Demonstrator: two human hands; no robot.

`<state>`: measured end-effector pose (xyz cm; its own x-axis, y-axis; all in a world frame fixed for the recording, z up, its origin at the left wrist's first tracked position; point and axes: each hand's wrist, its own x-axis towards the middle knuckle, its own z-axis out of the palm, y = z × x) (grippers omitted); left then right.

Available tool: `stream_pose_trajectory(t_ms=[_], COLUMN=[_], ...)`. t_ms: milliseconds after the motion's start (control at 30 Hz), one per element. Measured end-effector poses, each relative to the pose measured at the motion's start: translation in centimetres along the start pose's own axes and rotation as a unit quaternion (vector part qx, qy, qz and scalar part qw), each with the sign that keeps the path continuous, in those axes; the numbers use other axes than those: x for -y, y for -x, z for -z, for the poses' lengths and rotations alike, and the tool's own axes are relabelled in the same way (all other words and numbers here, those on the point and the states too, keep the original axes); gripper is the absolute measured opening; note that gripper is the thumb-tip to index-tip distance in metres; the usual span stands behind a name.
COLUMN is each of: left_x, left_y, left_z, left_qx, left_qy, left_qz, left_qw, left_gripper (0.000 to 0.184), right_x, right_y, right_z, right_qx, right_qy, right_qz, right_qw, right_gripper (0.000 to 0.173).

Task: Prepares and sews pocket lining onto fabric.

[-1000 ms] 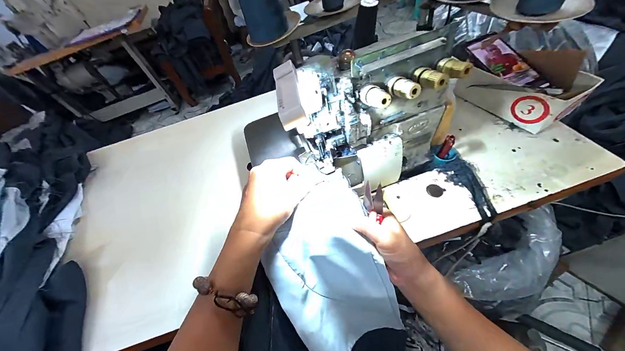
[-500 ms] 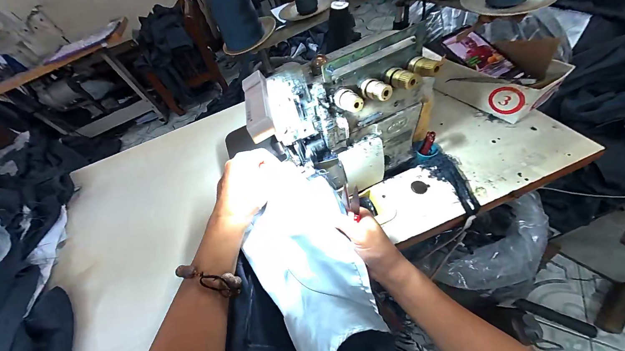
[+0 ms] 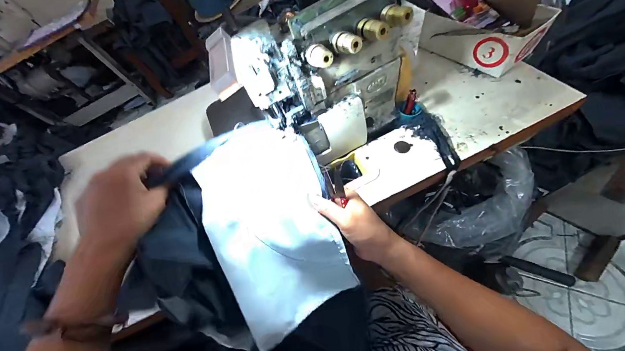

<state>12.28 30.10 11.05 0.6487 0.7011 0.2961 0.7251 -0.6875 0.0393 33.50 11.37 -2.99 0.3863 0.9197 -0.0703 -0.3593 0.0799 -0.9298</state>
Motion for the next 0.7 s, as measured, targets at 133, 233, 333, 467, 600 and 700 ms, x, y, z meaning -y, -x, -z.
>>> stream_pose_trajectory(t_ms=[133, 233, 333, 467, 600, 700], left_x=[-8.2, -15.8, -17.2, -18.0, -16.4, -15.0], left_y=[4.0, 12.2, 16.4, 17.5, 17.5, 18.5], left_z=[1.0, -7.4, -15.7, -20.0, -18.7, -14.2], left_qx=[-0.134, -0.088, -0.113, -0.191, -0.092, -0.061], left_qy=[0.007, 0.168, 0.250, 0.225, 0.303, 0.376], left_qz=[-0.089, -0.131, -0.060, 0.042, 0.072, 0.066], left_qw=[0.987, 0.973, 0.960, 0.955, 0.946, 0.922], left_gripper=[0.040, 0.041, 0.068, 0.070, 0.020, 0.025], right_x=[0.2, -1.5, -2.0, -2.3, -2.3, -2.9], right_y=[1.9, 3.1, 3.3, 3.4, 3.5, 3.8], right_z=[-0.8, -0.4, 0.2, -0.1, -0.4, -0.3], right_qx=[-0.015, -0.031, -0.045, -0.037, -0.051, -0.044], right_qy=[-0.034, -0.056, -0.043, -0.024, -0.017, -0.024], right_qz=[-0.088, -0.110, -0.112, -0.111, -0.130, -0.140], right_qw=[0.995, 0.992, 0.992, 0.993, 0.990, 0.989], right_gripper=[0.018, 0.017, 0.019, 0.022, 0.023, 0.021])
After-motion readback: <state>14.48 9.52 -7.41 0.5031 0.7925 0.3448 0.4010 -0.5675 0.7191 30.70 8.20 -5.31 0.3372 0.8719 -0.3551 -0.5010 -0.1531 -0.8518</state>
